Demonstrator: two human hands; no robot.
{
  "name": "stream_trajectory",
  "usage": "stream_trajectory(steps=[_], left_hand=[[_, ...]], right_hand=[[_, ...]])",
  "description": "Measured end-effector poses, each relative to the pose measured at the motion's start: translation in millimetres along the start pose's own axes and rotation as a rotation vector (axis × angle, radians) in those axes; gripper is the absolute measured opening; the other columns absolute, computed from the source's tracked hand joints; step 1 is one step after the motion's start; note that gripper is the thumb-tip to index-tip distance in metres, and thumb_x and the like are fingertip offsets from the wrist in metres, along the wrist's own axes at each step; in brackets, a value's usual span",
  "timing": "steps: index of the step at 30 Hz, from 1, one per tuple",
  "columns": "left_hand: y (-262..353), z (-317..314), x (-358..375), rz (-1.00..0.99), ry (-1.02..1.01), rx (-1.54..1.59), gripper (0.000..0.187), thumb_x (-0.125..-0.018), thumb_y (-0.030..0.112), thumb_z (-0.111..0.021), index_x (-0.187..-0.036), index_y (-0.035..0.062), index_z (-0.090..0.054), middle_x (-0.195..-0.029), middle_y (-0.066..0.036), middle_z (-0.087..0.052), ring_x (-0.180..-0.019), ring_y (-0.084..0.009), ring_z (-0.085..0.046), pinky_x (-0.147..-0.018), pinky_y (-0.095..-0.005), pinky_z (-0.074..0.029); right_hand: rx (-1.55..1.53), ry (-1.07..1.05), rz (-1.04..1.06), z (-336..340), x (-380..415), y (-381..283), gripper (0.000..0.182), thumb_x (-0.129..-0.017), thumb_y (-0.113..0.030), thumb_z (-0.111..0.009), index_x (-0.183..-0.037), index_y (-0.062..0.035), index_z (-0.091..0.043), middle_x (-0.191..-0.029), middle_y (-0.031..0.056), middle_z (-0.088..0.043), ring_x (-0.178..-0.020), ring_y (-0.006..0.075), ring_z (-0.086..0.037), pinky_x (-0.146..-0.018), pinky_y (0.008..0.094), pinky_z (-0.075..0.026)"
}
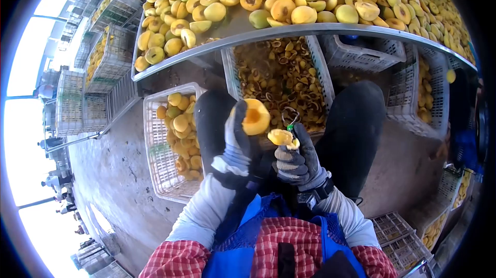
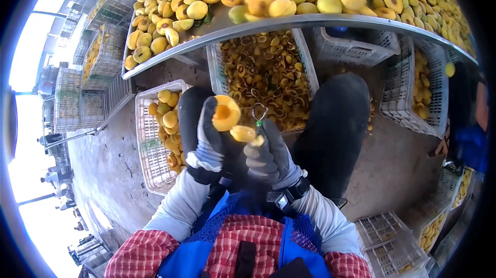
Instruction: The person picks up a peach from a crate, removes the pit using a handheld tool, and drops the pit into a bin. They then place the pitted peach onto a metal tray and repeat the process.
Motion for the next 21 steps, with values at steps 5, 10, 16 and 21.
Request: stream_trajectory(steps=[5,10,16,21], left_hand=[[184,60,28,-0.895,0.223,-1.131,0.041,-0.085,0.021,-0.065,-0.117,-0.0012,-0.053,-0.105,-0.015,-0.061,-0.095,-0.0257,-0.061,-0.084,-0.0338,-0.048],[230,10,7,-0.894,0.336,-1.713,0.057,-0.08,0.024,-0.07,-0.128,0.0041,-0.047,-0.114,-0.017,-0.057,-0.095,-0.0263,-0.059,-0.079,-0.0325,-0.049],[247,-138,-141,-0.909,0.35,-2.191,0.069,-0.074,0.046,-0.071,-0.127,0.0082,-0.049,-0.11,-0.016,-0.06,-0.101,-0.0309,-0.06,-0.083,-0.0394,-0.048],[232,-149,-203,-0.725,0.233,-2.638,0.06,-0.069,0.042,-0.073,-0.116,0.0125,-0.051,-0.108,-0.011,-0.059,-0.097,-0.0307,-0.061,-0.076,-0.0442,-0.05]], right_hand=[[0.107,-0.104,-0.089,17,-1,-6,0.054,-0.094,-0.057,-0.036,-0.1,-0.0065,-0.056,-0.06,-0.0001,-0.04,-0.042,0.0088,-0.036,-0.034,0.0198,-0.028],[0.325,0.16,-0.047,30,-7,-17,0.051,-0.093,-0.057,-0.039,-0.087,-0.0085,-0.053,-0.053,-0.0029,-0.037,-0.036,0.0069,-0.031,-0.03,0.0196,-0.023],[0.528,0.371,0.041,48,-11,-49,0.054,-0.093,-0.056,-0.038,-0.088,-0.0062,-0.058,-0.053,0.0003,-0.042,-0.035,0.0085,-0.032,-0.031,0.0212,-0.024],[0.616,0.527,0.204,38,-3,-75,0.053,-0.093,-0.054,-0.041,-0.093,-0.0046,-0.057,-0.054,0.0013,-0.043,-0.035,0.0096,-0.033,-0.031,0.0226,-0.025]])
Point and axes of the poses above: each hand's wrist, its own x-axis away from the middle knuckle, its own z-axis out of the back of the hand, y = z × x, the point moved 10 cm from there along -x, towards the middle knuckle
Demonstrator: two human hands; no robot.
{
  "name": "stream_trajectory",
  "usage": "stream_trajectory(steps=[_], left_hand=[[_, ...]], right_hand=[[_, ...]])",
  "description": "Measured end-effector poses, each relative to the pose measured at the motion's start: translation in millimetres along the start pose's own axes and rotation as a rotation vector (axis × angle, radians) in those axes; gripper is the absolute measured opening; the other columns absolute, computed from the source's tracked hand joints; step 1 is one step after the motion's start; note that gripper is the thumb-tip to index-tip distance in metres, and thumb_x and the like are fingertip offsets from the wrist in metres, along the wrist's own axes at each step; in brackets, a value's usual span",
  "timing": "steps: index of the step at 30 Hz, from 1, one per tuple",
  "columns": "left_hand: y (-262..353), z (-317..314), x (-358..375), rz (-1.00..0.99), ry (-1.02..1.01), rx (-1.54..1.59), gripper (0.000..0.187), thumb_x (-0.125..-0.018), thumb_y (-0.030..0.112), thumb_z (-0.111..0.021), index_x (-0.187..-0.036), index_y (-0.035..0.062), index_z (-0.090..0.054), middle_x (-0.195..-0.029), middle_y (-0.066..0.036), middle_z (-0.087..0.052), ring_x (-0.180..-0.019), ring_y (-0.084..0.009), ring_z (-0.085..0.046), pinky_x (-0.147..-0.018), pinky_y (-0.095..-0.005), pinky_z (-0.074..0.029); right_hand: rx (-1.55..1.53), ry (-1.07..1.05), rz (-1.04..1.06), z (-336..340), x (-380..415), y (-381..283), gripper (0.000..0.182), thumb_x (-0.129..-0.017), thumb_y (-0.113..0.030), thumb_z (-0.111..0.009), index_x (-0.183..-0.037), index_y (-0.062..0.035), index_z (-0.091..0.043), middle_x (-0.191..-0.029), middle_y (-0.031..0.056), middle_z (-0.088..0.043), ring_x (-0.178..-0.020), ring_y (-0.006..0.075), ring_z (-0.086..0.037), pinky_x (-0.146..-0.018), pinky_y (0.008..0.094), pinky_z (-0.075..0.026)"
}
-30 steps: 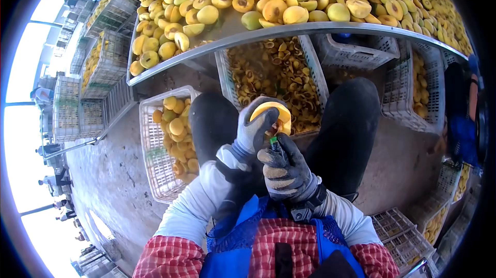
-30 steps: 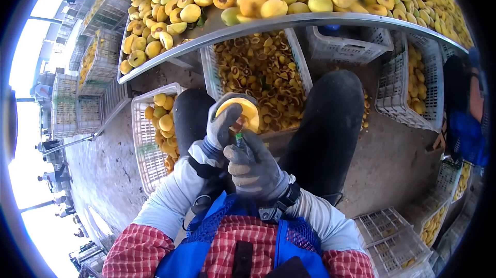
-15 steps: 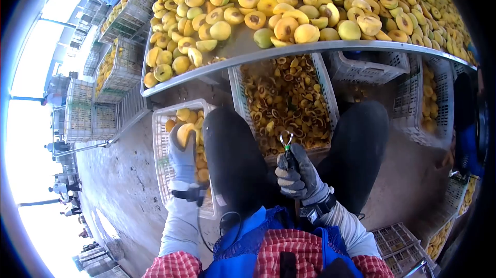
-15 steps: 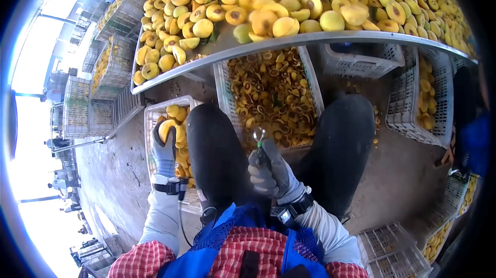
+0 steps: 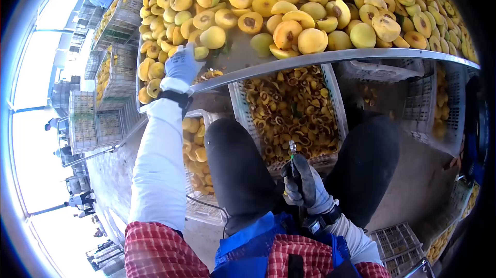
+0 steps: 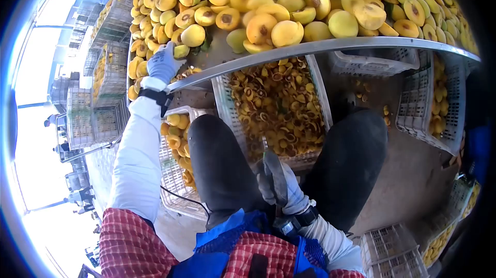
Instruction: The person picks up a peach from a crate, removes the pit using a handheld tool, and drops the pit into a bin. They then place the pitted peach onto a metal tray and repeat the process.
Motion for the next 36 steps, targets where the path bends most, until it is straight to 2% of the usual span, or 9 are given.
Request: stream_trajectory(steps=[7,9,13,15,18,22,25,31,36], left_hand=[[128,70,183,-0.535,0.171,0.715,0.065,-0.059,0.013,-0.08,-0.119,0.0169,-0.056,-0.115,-0.015,-0.049,-0.095,-0.0345,-0.058,-0.075,-0.0395,-0.052],[157,72,224,-0.669,0.215,0.712,0.074,-0.057,0.009,-0.079,-0.125,0.0123,-0.05,-0.119,-0.018,-0.047,-0.103,-0.0364,-0.054,-0.082,-0.0392,-0.05],[147,39,241,-0.433,0.052,1.327,0.082,-0.065,0.002,-0.073,-0.136,0.001,-0.032,-0.13,-0.017,-0.042,-0.118,-0.032,-0.045,-0.098,-0.0404,-0.039],[153,16,252,-0.101,-0.176,2.182,0.075,-0.08,0.011,-0.067,-0.141,0.0012,-0.025,-0.135,-0.015,-0.039,-0.12,-0.0279,-0.044,-0.101,-0.038,-0.037],[154,11,261,-0.134,-0.075,2.073,0.068,-0.093,0.037,-0.051,-0.142,0.0005,-0.021,-0.134,-0.015,-0.04,-0.12,-0.0231,-0.044,-0.102,-0.0346,-0.035],[143,5,255,0.09,-0.183,1.893,0.035,-0.097,0.025,-0.049,-0.115,-0.0039,-0.056,-0.1,-0.007,-0.061,-0.091,-0.0121,-0.056,-0.084,-0.0248,-0.044],[143,-19,263,0.108,-0.28,1.88,0.035,-0.097,0.026,-0.049,-0.114,-0.0029,-0.057,-0.103,-0.007,-0.062,-0.095,-0.0125,-0.057,-0.085,-0.0245,-0.044],[133,6,280,0.242,0.156,1.923,0.033,-0.098,0.026,-0.048,-0.113,-0.0025,-0.056,-0.102,-0.005,-0.06,-0.093,-0.0113,-0.056,-0.084,-0.0243,-0.045],[133,7,293,0.317,0.221,1.947,0.033,-0.097,0.026,-0.048,-0.114,-0.0024,-0.053,-0.106,-0.01,-0.059,-0.097,-0.0151,-0.055,-0.087,-0.0268,-0.044]], right_hand=[[0.216,0.097,0.342,-34,5,-65,0.044,-0.093,-0.05,-0.047,-0.107,-0.0082,-0.053,-0.058,-0.0005,-0.045,-0.037,0.0076,-0.035,-0.032,0.021,-0.027],[0.03,0.095,0.36,-44,2,-67,0.025,-0.089,-0.023,-0.061,-0.103,-0.0044,-0.054,-0.07,-0.0031,-0.053,-0.051,0.0036,-0.045,-0.043,0.0163,-0.033],[0.057,0.089,0.401,-44,11,-74,0.023,-0.088,-0.019,-0.063,-0.104,-0.006,-0.053,-0.069,-0.0026,-0.051,-0.048,0.0049,-0.042,-0.04,0.0187,-0.031],[0.005,0.074,0.39,-42,12,-66,0.024,-0.087,-0.019,-0.063,-0.105,-0.0062,-0.053,-0.069,-0.002,-0.051,-0.047,0.0057,-0.042,-0.038,0.0196,-0.03],[-0.099,0.021,0.306,-41,12,-47,0.026,-0.087,-0.016,-0.063,-0.109,-0.0063,-0.052,-0.073,-0.001,-0.053,-0.05,0.0047,-0.044,-0.042,0.0181,-0.032],[0.306,-0.091,0.556,-52,18,-64,0.027,-0.085,-0.005,-0.062,-0.111,-0.0052,-0.052,-0.086,-0.0008,-0.056,-0.064,0.0017,-0.049,-0.057,0.0138,-0.038],[0.519,0.056,0.677,-35,28,-75,0.027,-0.085,-0.005,-0.06,-0.11,-0.0011,-0.05,-0.084,0.0029,-0.058,-0.067,0.006,-0.052,-0.059,0.0192,-0.043],[1.261,0.291,0.999,-78,77,-59,0.019,-0.09,-0.018,-0.053,-0.098,-0.0017,-0.048,-0.079,0.0198,-0.057,-0.072,0.0381,-0.059,-0.06,0.04,-0.046],[1.205,0.278,1.012,-78,79,-52,0.017,-0.09,-0.017,-0.051,-0.095,-0.0012,-0.048,-0.076,0.0203,-0.055,-0.07,0.0388,-0.058,-0.059,0.0412,-0.044]])
Point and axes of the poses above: each hand's wrist, its own x-axis away from the middle knuckle, its own z-axis out of the back of the hand, y = z × x, the point moved 10 cm from there along -x, towards the middle knuckle
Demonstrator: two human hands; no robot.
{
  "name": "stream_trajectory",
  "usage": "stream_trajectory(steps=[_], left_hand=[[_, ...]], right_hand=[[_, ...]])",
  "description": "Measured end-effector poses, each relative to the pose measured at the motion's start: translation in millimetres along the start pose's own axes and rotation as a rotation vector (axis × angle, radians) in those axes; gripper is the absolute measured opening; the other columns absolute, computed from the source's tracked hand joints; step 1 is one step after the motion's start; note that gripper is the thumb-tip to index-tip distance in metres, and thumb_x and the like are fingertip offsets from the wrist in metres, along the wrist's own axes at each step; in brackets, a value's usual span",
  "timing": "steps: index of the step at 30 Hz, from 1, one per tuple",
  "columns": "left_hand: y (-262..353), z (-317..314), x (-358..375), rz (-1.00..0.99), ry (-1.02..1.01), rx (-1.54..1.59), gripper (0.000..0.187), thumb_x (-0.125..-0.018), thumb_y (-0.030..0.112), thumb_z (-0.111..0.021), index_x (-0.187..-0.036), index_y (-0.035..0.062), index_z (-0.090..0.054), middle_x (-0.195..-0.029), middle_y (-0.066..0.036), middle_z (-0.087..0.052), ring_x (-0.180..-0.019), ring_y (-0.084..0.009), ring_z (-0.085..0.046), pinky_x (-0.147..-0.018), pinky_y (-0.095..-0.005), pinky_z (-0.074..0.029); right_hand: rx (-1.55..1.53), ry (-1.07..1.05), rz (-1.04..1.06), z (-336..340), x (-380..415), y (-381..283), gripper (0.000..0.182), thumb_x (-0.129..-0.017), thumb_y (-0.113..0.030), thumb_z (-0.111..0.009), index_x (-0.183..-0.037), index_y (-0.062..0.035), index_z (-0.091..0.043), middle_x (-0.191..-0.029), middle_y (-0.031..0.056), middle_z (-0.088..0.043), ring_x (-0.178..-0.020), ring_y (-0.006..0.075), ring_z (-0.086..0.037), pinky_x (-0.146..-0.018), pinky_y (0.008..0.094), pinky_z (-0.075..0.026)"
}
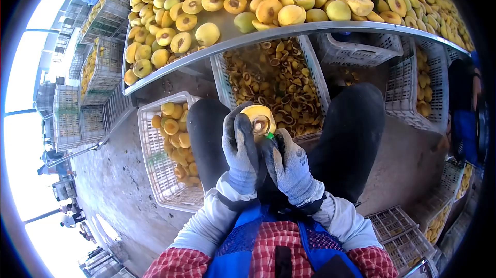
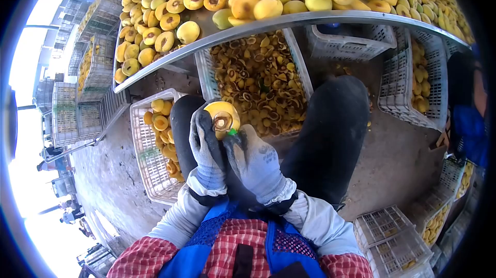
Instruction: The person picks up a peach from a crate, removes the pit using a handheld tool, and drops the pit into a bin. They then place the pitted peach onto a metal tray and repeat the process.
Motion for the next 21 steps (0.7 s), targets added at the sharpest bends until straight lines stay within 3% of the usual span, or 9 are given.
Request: stream_trajectory(steps=[3,6,8,10,13,14,17,18,21], left_hand=[[7,1,2,-0.089,0.026,-0.031,0.034,-0.097,0.028,-0.049,-0.113,-0.0023,-0.053,-0.104,-0.01,-0.059,-0.096,-0.015,-0.056,-0.086,-0.0264,-0.044],[2,1,6,-0.063,0.01,-0.013,0.034,-0.097,0.027,-0.049,-0.112,-0.0023,-0.053,-0.103,-0.009,-0.06,-0.094,-0.0144,-0.056,-0.085,-0.0261,-0.045],[1,-4,4,-0.054,-0.057,0.0,0.033,-0.097,0.027,-0.049,-0.112,-0.0021,-0.054,-0.102,-0.009,-0.06,-0.092,-0.014,-0.056,-0.083,-0.026,-0.046],[9,-11,5,-0.068,-0.118,-0.025,0.032,-0.097,0.025,-0.049,-0.113,-0.002,-0.054,-0.101,-0.009,-0.06,-0.091,-0.0137,-0.057,-0.082,-0.0258,-0.046],[12,-25,-4,0.061,-0.347,-0.026,0.033,-0.096,0.024,-0.05,-0.115,-0.0023,-0.053,-0.102,-0.009,-0.061,-0.092,-0.0145,-0.058,-0.082,-0.0262,-0.046],[7,-34,-4,0.248,-0.445,0.204,0.035,-0.094,0.023,-0.054,-0.118,-0.0026,-0.053,-0.1,-0.008,-0.062,-0.091,-0.0144,-0.059,-0.081,-0.0258,-0.047],[-4,-38,-7,0.391,-0.501,0.255,0.036,-0.093,0.023,-0.057,-0.117,-0.0026,-0.054,-0.096,-0.008,-0.063,-0.088,-0.0136,-0.06,-0.079,-0.0248,-0.048],[-8,-34,-10,0.339,-0.446,0.177,0.033,-0.092,0.021,-0.057,-0.116,-0.0019,-0.056,-0.095,-0.008,-0.064,-0.086,-0.0126,-0.06,-0.079,-0.0243,-0.048],[21,-32,-15,-0.183,-0.43,-0.186,0.029,-0.09,0.016,-0.059,-0.111,-0.0027,-0.058,-0.099,-0.008,-0.064,-0.087,-0.0149,-0.062,-0.079,-0.0269,-0.049]], right_hand=[[0.061,0.042,0.076,1,4,-4,0.02,-0.09,-0.017,-0.049,-0.1,0.0008,-0.048,-0.078,0.0218,-0.056,-0.071,0.0403,-0.058,-0.059,0.0417,-0.044],[0.079,0.026,0.147,-5,11,-4,0.026,-0.091,-0.017,-0.048,-0.107,0.0036,-0.048,-0.083,0.0209,-0.059,-0.073,0.0367,-0.06,-0.063,0.0392,-0.046],[-0.131,-0.032,0.074,-8,11,3,0.029,-0.092,-0.017,-0.046,-0.111,0.0048,-0.049,-0.087,0.019,-0.061,-0.075,0.0314,-0.061,-0.066,0.0366,-0.047],[-0.265,-0.053,0.035,-12,12,10,0.029,-0.094,-0.019,-0.046,-0.112,0.0048,-0.05,-0.088,0.0136,-0.061,-0.076,0.0209,-0.059,-0.068,0.0316,-0.046],[-0.52,-0.102,-0.146,-23,14,29,0.03,-0.097,-0.023,-0.047,-0.11,0.0036,-0.052,-0.086,0.0076,-0.06,-0.074,0.0115,-0.055,-0.067,0.0259,-0.045],[-0.592,-0.147,-0.22,-29,15,36,0.03,-0.097,-0.025,-0.048,-0.108,0.0026,-0.053,-0.084,0.0062,-0.059,-0.073,0.01,-0.053,-0.067,0.0247,-0.044],[-0.828,-0.254,-0.453,-46,20,45,0.033,-0.097,-0.033,-0.048,-0.103,-0.0009,-0.056,-0.078,0.0027,-0.056,-0.068,0.0071,-0.048,-0.061,0.0218,-0.041],[-0.917,-0.268,-0.539,-47,24,38,0.035,-0.097,-0.036,-0.047,-0.1,-0.0023,-0.056,-0.075,0.0021,-0.054,-0.064,0.0071,-0.047,-0.057,0.0215,-0.04],[-1.293,-0.479,-0.801,-69,44,32,0.048,-0.095,-0.052,-0.038,-0.092,-0.006,-0.054,-0.061,0.0009,-0.047,-0.042,0.0072,-0.039,-0.036,0.0212,-0.033]])
Point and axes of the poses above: each hand's wrist, its own x-axis away from the middle knuckle, its own z-axis out of the back of the hand, y = z × x, the point moved 10 cm from there along -x, towards the middle knuckle
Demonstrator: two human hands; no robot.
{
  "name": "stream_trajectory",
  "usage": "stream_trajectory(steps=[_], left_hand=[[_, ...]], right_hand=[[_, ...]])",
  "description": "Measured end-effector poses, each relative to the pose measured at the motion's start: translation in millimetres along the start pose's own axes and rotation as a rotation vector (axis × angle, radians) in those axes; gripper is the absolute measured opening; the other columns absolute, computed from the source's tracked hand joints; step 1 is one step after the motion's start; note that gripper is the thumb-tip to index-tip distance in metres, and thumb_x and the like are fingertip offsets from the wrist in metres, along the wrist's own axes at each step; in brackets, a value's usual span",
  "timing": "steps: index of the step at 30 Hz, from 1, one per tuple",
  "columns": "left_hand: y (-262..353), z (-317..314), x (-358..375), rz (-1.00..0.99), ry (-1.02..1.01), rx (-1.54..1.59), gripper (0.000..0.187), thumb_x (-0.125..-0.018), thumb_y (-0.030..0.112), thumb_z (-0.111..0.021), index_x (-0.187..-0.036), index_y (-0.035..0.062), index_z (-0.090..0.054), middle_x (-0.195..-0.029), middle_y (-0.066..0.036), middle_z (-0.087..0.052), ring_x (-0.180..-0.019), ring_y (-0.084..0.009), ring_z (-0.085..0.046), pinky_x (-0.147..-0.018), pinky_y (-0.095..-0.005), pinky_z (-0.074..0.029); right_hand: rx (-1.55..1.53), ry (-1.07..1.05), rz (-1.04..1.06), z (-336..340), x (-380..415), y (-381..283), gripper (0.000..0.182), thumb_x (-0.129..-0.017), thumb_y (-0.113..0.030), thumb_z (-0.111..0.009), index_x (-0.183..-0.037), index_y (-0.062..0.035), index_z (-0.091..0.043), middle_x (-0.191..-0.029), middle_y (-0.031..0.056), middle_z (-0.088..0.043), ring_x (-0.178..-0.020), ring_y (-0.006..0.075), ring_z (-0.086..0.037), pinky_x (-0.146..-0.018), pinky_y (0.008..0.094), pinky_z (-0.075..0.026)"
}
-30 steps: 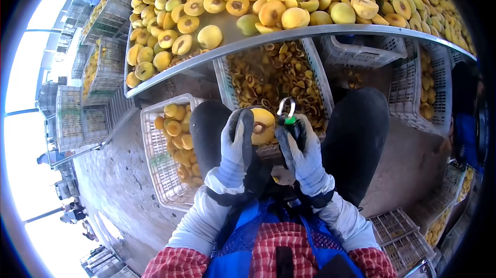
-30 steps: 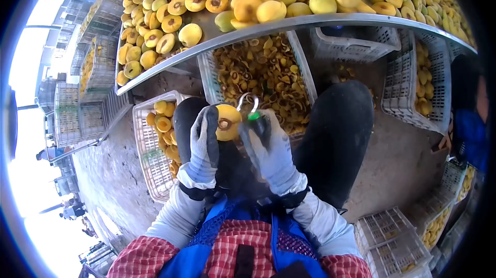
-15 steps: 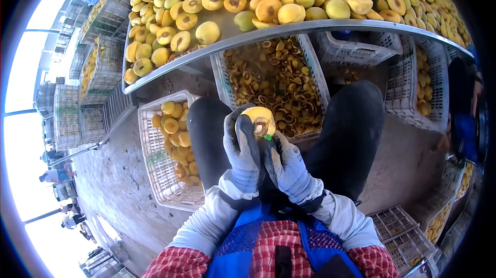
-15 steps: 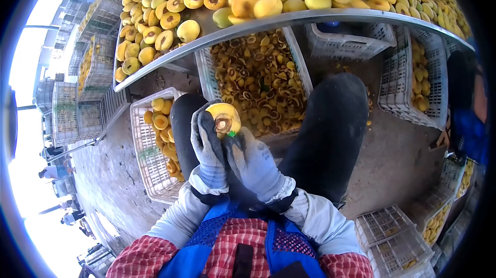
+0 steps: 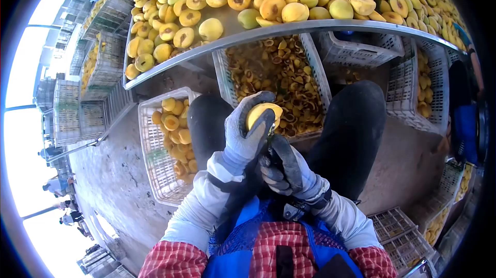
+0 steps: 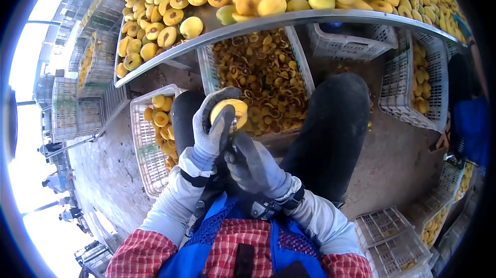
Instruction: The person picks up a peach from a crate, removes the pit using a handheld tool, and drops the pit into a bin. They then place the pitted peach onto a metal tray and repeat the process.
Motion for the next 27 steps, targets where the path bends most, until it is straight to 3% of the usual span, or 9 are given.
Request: stream_trajectory(steps=[3,4,11,15,17,18,20,22,27], left_hand=[[8,-13,-8,-0.176,-0.25,-0.21,0.029,-0.089,0.016,-0.06,-0.11,-0.0034,-0.058,-0.099,-0.009,-0.064,-0.087,-0.0159,-0.062,-0.079,-0.0277,-0.05],[-6,-19,-8,-0.014,-0.321,-0.126,0.04,-0.088,0.025,-0.059,-0.114,-0.005,-0.056,-0.105,-0.013,-0.063,-0.092,-0.0171,-0.061,-0.083,-0.0284,-0.048],[-104,-28,52,0.751,0.261,1.249,0.045,-0.092,0.043,-0.048,-0.105,0.0001,-0.053,-0.097,-0.014,-0.062,-0.094,-0.0237,-0.059,-0.085,-0.0326,-0.048],[-34,128,38,-0.07,0.482,-0.171,0.042,-0.087,0.032,-0.061,-0.112,0.0,-0.053,-0.104,-0.016,-0.06,-0.095,-0.0281,-0.059,-0.084,-0.0346,-0.049],[-48,221,42,0.032,0.632,-0.234,0.045,-0.083,0.026,-0.068,-0.116,-0.0008,-0.053,-0.106,-0.017,-0.06,-0.096,-0.0307,-0.059,-0.085,-0.0355,-0.048],[-37,236,28,0.095,0.467,-0.943,0.049,-0.081,0.027,-0.07,-0.118,-0.0003,-0.053,-0.111,-0.019,-0.059,-0.099,-0.0332,-0.059,-0.09,-0.0356,-0.046],[-45,245,6,0.455,0.248,-1.341,0.049,-0.08,0.027,-0.07,-0.118,0.0005,-0.054,-0.111,-0.018,-0.06,-0.101,-0.0321,-0.059,-0.088,-0.0371,-0.046],[12,190,-43,0.047,0.355,-1.149,0.047,-0.077,0.027,-0.072,-0.116,0.0042,-0.057,-0.107,-0.017,-0.062,-0.099,-0.0288,-0.061,-0.084,-0.0375,-0.047],[-7,109,-200,-0.025,-0.054,-1.394,0.061,-0.076,0.038,-0.069,-0.131,0.0193,-0.049,-0.125,-0.01,-0.054,-0.108,-0.0306,-0.056,-0.089,-0.0402,-0.045]], right_hand=[[-0.46,-0.261,-0.215,-17,7,21,0.052,-0.094,-0.057,-0.036,-0.092,-0.0066,-0.052,-0.054,0.0004,-0.042,-0.034,0.0067,-0.037,-0.029,0.0201,-0.031],[-0.625,-0.35,-0.265,-25,11,22,0.052,-0.094,-0.056,-0.037,-0.094,-0.0063,-0.052,-0.054,0.0003,-0.041,-0.035,0.0064,-0.039,-0.029,0.0196,-0.032],[-0.489,-0.412,-0.059,-25,7,-4,0.054,-0.093,-0.056,-0.039,-0.099,-0.0043,-0.054,-0.055,0.0013,-0.044,-0.034,0.0065,-0.039,-0.028,0.0203,-0.032],[-0.554,-0.346,-0.221,4,-6,19,0.052,-0.095,-0.053,-0.038,-0.089,-0.0054,-0.057,-0.055,-0.0018,-0.04,-0.038,0.0059,-0.037,-0.033,0.0191,-0.033],[-0.451,-0.295,-0.196,6,-6,14,0.052,-0.095,-0.053,-0.038,-0.09,-0.0055,-0.057,-0.056,-0.002,-0.04,-0.038,0.0057,-0.036,-0.033,0.0189,-0.031],[-0.404,-0.269,-0.183,7,-6,11,0.051,-0.095,-0.053,-0.038,-0.09,-0.0056,-0.057,-0.056,-0.0021,-0.04,-0.038,0.0056,-0.035,-0.032,0.0189,-0.03],[-0.317,-0.193,-0.176,10,-11,5,0.051,-0.095,-0.054,-0.038,-0.087,-0.0075,-0.056,-0.054,-0.0032,-0.038,-0.036,0.0054,-0.032,-0.031,0.0189,-0.026],[-0.232,-0.095,-0.174,17,-18,3,0.051,-0.093,-0.057,-0.039,-0.083,-0.0092,-0.053,-0.053,-0.0047,-0.035,-0.035,0.0051,-0.027,-0.03,0.0192,-0.021],[-0.094,0.108,-0.129,38,-26,-12,0.053,-0.092,-0.058,-0.04,-0.083,-0.0072,-0.053,-0.051,-0.0026,-0.04,-0.033,0.0069,-0.031,-0.029,0.0199,-0.023]])
Point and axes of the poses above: each hand's wrist, its own x-axis away from the middle knuckle, its own z-axis out of the back of the hand, y = z × x, the point moved 10 cm from there along -x, towards the middle knuckle
